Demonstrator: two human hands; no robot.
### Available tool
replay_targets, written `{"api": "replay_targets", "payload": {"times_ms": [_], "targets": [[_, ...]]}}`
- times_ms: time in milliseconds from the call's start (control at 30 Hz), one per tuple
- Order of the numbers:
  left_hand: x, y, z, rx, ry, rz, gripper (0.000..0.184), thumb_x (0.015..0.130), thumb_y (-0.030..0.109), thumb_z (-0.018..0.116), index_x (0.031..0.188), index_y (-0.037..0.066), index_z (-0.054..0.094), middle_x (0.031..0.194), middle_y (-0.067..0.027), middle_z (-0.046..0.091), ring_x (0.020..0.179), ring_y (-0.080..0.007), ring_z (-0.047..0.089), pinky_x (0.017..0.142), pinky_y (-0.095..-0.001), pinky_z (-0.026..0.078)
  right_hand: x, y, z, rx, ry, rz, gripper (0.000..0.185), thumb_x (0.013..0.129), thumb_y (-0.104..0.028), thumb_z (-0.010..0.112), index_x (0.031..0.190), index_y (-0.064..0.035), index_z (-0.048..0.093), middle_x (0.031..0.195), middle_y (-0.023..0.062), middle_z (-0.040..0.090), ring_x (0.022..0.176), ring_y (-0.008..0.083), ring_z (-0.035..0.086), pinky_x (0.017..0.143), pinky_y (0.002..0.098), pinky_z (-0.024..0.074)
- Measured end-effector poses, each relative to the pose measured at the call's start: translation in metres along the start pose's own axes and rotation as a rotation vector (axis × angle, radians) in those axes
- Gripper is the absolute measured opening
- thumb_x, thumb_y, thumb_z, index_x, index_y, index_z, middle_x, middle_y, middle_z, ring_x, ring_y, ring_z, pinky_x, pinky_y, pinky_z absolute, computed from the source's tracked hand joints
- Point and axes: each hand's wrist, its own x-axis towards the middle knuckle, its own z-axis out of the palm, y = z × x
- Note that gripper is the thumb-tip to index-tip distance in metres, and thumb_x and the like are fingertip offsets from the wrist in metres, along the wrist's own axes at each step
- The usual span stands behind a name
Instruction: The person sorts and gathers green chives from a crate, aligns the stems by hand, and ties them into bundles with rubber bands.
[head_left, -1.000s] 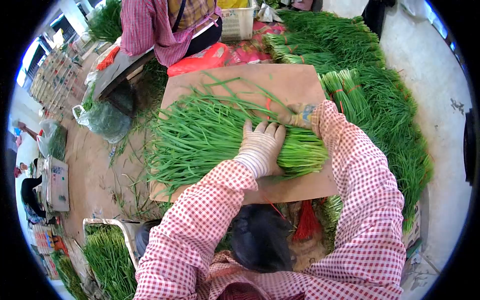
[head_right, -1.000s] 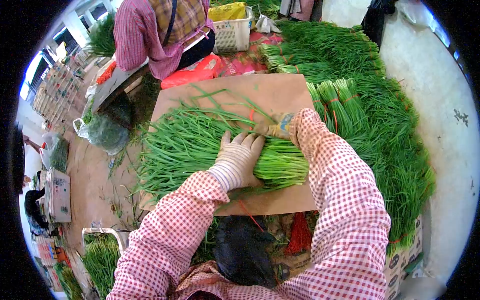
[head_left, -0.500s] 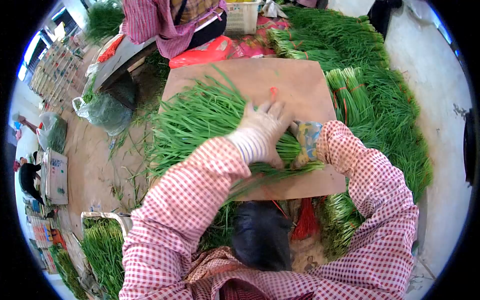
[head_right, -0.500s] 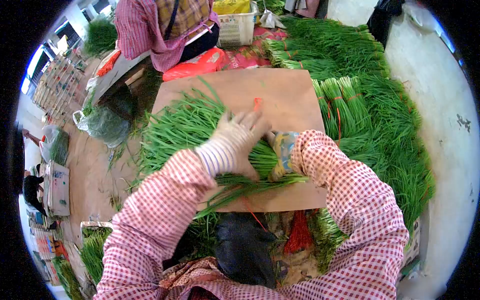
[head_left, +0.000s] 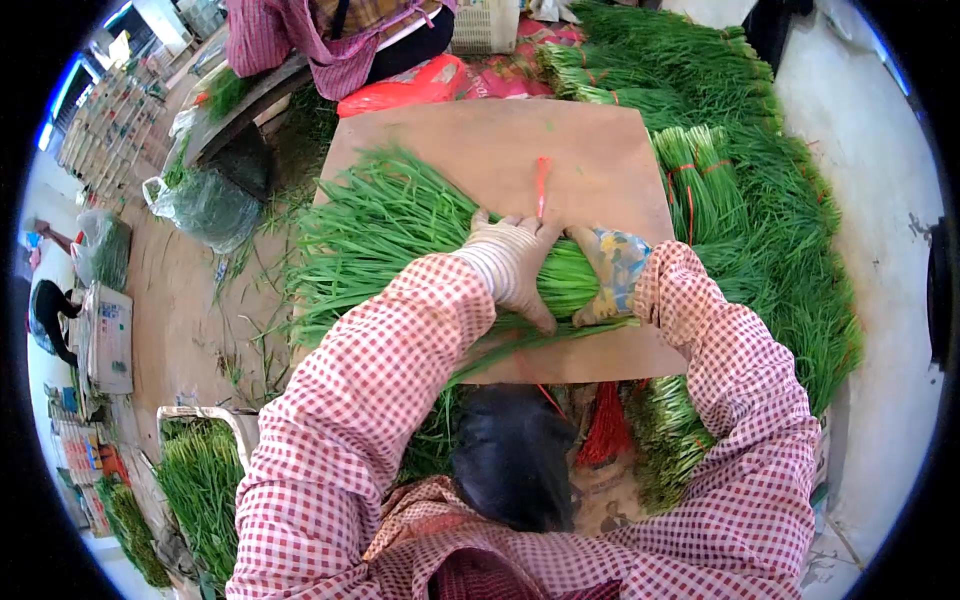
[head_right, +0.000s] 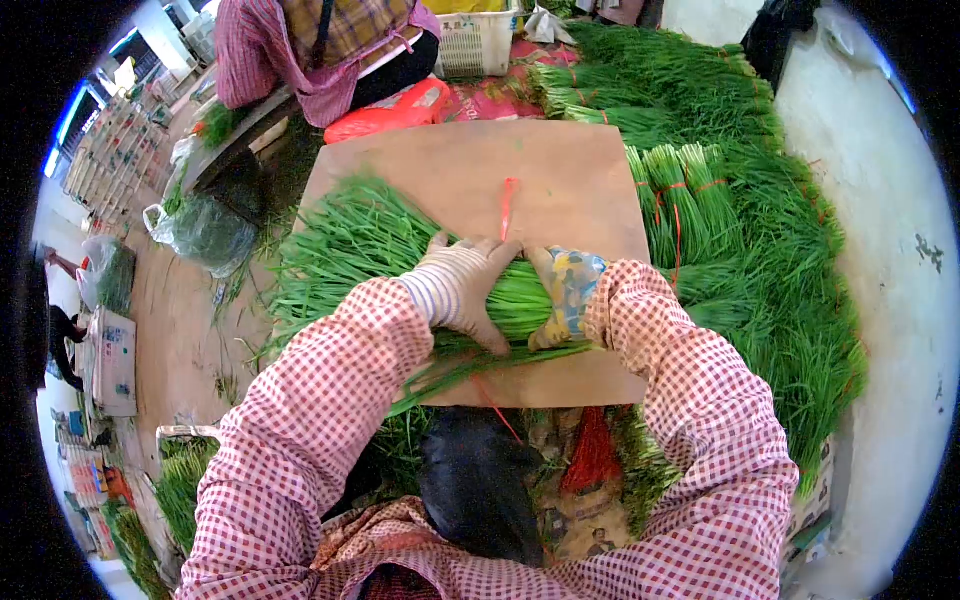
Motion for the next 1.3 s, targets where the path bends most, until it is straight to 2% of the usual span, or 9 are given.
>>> {"api": "replay_targets", "payload": {"times_ms": [267, 467, 567, 867, 1000, 1067, 1133, 1200, 1300], "targets": [[0.002, 0.000, -0.009, -0.061, -0.109, -0.016, 0.114, 0.047, 0.051, 0.083, 0.140, 0.008, 0.032, 0.139, -0.0127, 0.043, 0.134, -0.0279, 0.034, 0.107, -0.0622, 0.019, 0.030, 0.031, -0.034, 0.025, -0.181, -0.081, 0.096, 0.061, -0.051, 0.079, 0.134, -0.0021, 0.040, 0.126, 0.0211, 0.052, 0.119, 0.0321, 0.050, 0.101, 0.0384, 0.0398], [-0.001, -0.005, -0.006, -0.061, -0.060, -0.007, 0.104, 0.048, 0.054, 0.081, 0.132, 0.007, 0.040, 0.132, -0.0149, 0.049, 0.128, -0.0290, 0.041, 0.106, -0.0627, 0.020, 0.115, 0.040, -0.055, 0.362, 0.001, 0.517, 0.073, 0.082, -0.062, 0.054, 0.122, -0.0012, 0.054, 0.120, 0.0184, 0.059, 0.115, 0.0304, 0.054, 0.099, 0.0397, 0.0402], [0.001, -0.007, -0.001, -0.070, -0.027, 0.009, 0.103, 0.049, 0.052, 0.082, 0.132, 0.008, 0.040, 0.129, -0.0151, 0.052, 0.126, -0.0297, 0.044, 0.105, -0.0629, 0.021, 0.124, 0.009, -0.047, -0.218, 0.060, 0.446, 0.061, 0.087, -0.056, 0.049, 0.117, -0.0039, 0.058, 0.114, 0.0185, 0.061, 0.110, 0.0325, 0.057, 0.091, 0.0390, 0.0453], [-0.003, -0.011, 0.001, -0.073, 0.012, 0.067, 0.099, 0.051, 0.053, 0.080, 0.130, 0.007, 0.043, 0.127, -0.0126, 0.053, 0.125, -0.0280, 0.044, 0.104, -0.0627, 0.023, 0.123, 0.072, -0.021, -0.330, 0.102, 0.366, 0.038, 0.083, -0.029, 0.060, 0.116, -0.0096, 0.057, 0.108, 0.0154, 0.064, 0.105, 0.0316, 0.060, 0.089, 0.0381, 0.0475], [-0.004, -0.010, -0.002, -0.098, 0.020, 0.057, 0.100, 0.050, 0.053, 0.080, 0.129, 0.005, 0.043, 0.125, -0.0125, 0.054, 0.125, -0.0280, 0.045, 0.105, -0.0615, 0.024, 0.090, 0.086, -0.024, -0.152, 0.176, 0.401, 0.030, 0.085, -0.021, 0.061, 0.112, -0.0086, 0.057, 0.092, 0.0133, 0.067, 0.085, 0.0302, 0.064, 0.073, 0.0386, 0.0506], [-0.002, -0.010, -0.001, -0.098, 0.018, 0.030, 0.101, 0.049, 0.053, 0.081, 0.129, 0.005, 0.043, 0.124, -0.0126, 0.054, 0.124, -0.0280, 0.046, 0.105, -0.0606, 0.024, 0.062, 0.070, -0.041, 0.541, 0.226, 0.447, 0.028, 0.087, -0.023, 0.061, 0.109, -0.0059, 0.059, 0.092, 0.0151, 0.065, 0.075, 0.0263, 0.066, 0.067, 0.0338, 0.0520], [-0.002, -0.008, -0.003, -0.090, 0.014, 0.020, 0.103, 0.048, 0.054, 0.081, 0.130, 0.005, 0.043, 0.126, -0.0131, 0.054, 0.123, -0.0282, 0.047, 0.106, -0.0589, 0.024, 0.041, 0.035, -0.049, 0.625, 0.269, 0.456, 0.027, 0.089, -0.025, 0.060, 0.106, -0.0045, 0.060, 0.088, 0.0144, 0.064, 0.077, 0.0275, 0.065, 0.069, 0.0353, 0.0516], [-0.003, -0.005, -0.008, -0.105, -0.064, -0.039, 0.105, 0.047, 0.056, 0.081, 0.130, 0.004, 0.044, 0.128, -0.0132, 0.053, 0.124, -0.0284, 0.047, 0.106, -0.0578, 0.024, 0.022, 0.009, -0.042, 0.118, 0.363, -0.079, 0.025, 0.088, -0.024, 0.061, 0.103, -0.0037, 0.061, 0.086, 0.0146, 0.063, 0.081, 0.0298, 0.064, 0.072, 0.0367, 0.0509], [0.000, -0.004, -0.007, -0.048, -0.077, -0.058, 0.107, 0.047, 0.056, 0.081, 0.134, 0.010, 0.041, 0.130, -0.0111, 0.053, 0.124, -0.0275, 0.047, 0.105, -0.0577, 0.026, 0.005, -0.027, 0.001, -0.187, 0.487, -0.257, 0.023, 0.088, -0.021, 0.060, 0.106, -0.0066, 0.062, 0.084, 0.0168, 0.064, 0.081, 0.0326, 0.062, 0.074, 0.0382, 0.0494]]}}
